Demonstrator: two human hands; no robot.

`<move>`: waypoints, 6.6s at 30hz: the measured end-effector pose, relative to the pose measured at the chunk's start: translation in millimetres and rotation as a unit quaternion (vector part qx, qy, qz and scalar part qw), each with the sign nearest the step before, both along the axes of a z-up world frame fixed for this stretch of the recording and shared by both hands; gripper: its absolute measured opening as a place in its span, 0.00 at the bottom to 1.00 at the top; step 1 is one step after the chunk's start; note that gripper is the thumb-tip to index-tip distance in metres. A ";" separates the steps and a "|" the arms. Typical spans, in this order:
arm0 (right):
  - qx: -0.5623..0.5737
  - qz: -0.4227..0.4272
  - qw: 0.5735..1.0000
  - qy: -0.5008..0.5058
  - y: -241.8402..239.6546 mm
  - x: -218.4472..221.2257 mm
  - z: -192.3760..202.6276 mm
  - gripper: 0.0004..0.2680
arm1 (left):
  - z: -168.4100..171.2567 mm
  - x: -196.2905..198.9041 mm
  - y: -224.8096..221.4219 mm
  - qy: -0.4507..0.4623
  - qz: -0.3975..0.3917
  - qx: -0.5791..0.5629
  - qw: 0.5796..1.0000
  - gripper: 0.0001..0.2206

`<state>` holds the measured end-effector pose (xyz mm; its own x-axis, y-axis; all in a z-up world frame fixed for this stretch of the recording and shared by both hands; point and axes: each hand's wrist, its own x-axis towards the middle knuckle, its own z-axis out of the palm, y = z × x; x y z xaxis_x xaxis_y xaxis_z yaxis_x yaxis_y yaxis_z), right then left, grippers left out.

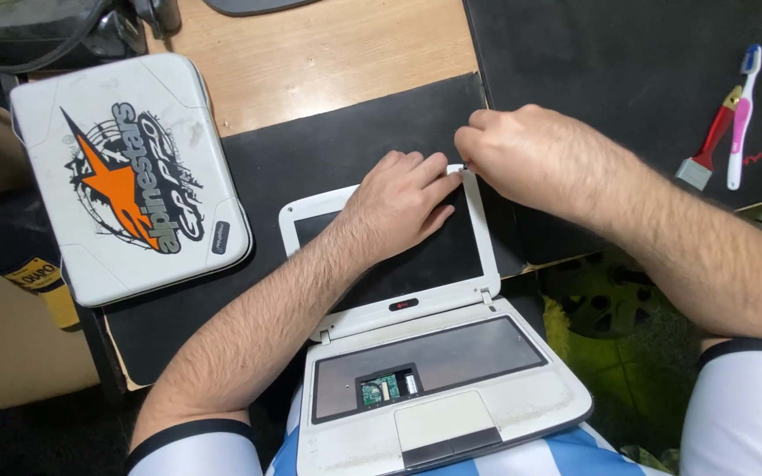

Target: Disassembling a laptop display by removing screws and prying off the plastic bezel to access the LCD panel.

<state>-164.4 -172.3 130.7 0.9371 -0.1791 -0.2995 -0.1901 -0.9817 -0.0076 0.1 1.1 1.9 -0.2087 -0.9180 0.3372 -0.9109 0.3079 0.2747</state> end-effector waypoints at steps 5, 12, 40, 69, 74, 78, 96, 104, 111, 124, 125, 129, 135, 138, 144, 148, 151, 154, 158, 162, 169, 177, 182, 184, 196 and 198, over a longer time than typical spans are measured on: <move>0.098 -0.099 0.987 -0.078 -17.8 -46.2 23.4 0.06 | -3.7 -1.7 -2.1 0.004 0.002 -0.016 1.000 0.19; 0.300 -0.314 0.782 -0.447 -23.8 -148.7 -68.3 0.08 | 0.7 -3.9 -2.5 0.013 -0.001 -0.019 1.000 0.23; 0.184 -0.246 0.738 -0.601 4.2 -139.4 -141.3 0.05 | 0.1 26.8 235.3 0.056 0.237 -0.076 0.967 0.14; 0.382 -0.387 0.517 -0.661 -14.3 -149.9 -160.3 0.05 | -4.9 27.0 228.9 0.072 0.249 -0.067 0.963 0.17; 0.400 -0.400 0.495 -0.659 -19.4 -152.6 -162.7 0.05 | -6.2 27.1 230.3 0.070 0.252 -0.068 0.963 0.17; 0.402 -0.398 0.497 -0.658 -18.6 -151.7 -161.9 0.06 | -6.9 27.1 230.3 0.067 0.253 -0.071 0.963 0.16; 0.614 -0.258 0.546 -0.509 34.9 -113.4 -134.9 0.10 | 14.6 29.1 239.3 0.172 0.231 -0.118 0.950 0.16; 0.723 -0.142 0.652 -0.178 112.4 -15.5 -90.9 0.09 | 22.4 16.9 270.4 0.204 0.210 -0.075 0.953 0.02; 0.728 -0.150 0.666 -0.063 170.5 33.7 -86.0 0.10 | 17.2 -0.9 283.4 0.235 0.147 -0.079 0.958 0.06; 0.661 -0.148 0.731 -0.082 179.9 39.8 -84.4 0.10 | 11.6 6.0 279.3 0.100 0.092 -0.095 0.986 0.07; 0.654 -0.143 0.738 -0.082 180.5 40.3 -83.2 0.11 | 12.3 5.9 279.3 0.096 0.094 -0.092 0.987 0.07; 0.641 -0.134 0.751 -0.084 180.8 40.5 -82.8 0.11 | 11.6 5.1 280.5 0.077 0.097 -0.084 0.989 0.08; 0.643 -0.131 0.750 -0.082 181.3 41.6 -81.1 0.11 | 15.2 6.6 278.1 0.075 0.094 -0.084 0.989 0.07; 0.635 -0.135 0.756 -0.084 181.5 41.8 -81.3 0.11 | 13.3 6.9 277.4 0.084 0.092 -0.086 0.989 0.08; 0.633 -0.123 0.759 -0.086 180.6 42.3 -82.3 0.11 | 16.1 7.5 276.0 0.078 0.093 -0.066 0.990 0.08; 0.644 -0.136 0.748 -0.085 178.3 39.2 -84.0 0.11 | 21.8 4.1 274.8 0.082 0.108 -0.034 0.990 0.08; 0.657 -0.138 0.735 -0.094 178.5 37.1 -84.5 0.10 | 20.5 5.4 275.9 0.109 0.109 -0.015 0.988 0.09; 0.656 -0.120 0.737 -0.108 178.3 36.1 -85.3 0.10 | 16.8 13.0 278.1 0.117 0.086 -0.016 0.989 0.07; 0.656 -0.111 0.739 -0.103 177.4 34.6 -87.2 0.10 | 9.5 14.7 278.6 0.147 0.072 -0.043 0.986 0.06; 0.632 -0.068 0.763 -0.117 179.3 35.9 -88.1 0.11 | 7.7 14.4 279.5 0.152 0.074 -0.044 0.985 0.06; 0.498 0.108 0.844 -0.167 168.3 40.4 -69.9 0.11 | 8.0 14.5 277.8 0.144 0.081 -0.061 0.984 0.06; 0.076 0.389 0.912 -0.103 189.0 45.0 -4.5 0.13 | 5.0 15.7 281.3 0.194 0.078 -0.059 0.976 0.05; -0.054 0.420 0.905 -0.023 203.4 36.4 10.0 0.12 | -0.5 18.8 283.2 0.228 0.075 -0.048 0.970 0.05; -0.081 0.410 0.908 -0.015 207.9 35.5 10.0 0.22 | -1.7 18.3 284.2 0.228 0.079 -0.047 0.969 0.05; -0.109 0.340 0.933 0.055 221.9 39.8 20.9 0.15 | 0.7 17.9 284.2 0.220 0.087 -0.067 0.969 0.06; -0.077 0.357 0.929 0.052 219.7 32.7 19.2 0.13 | -1.3 17.8 284.3 0.218 0.089 -0.075 0.969 0.04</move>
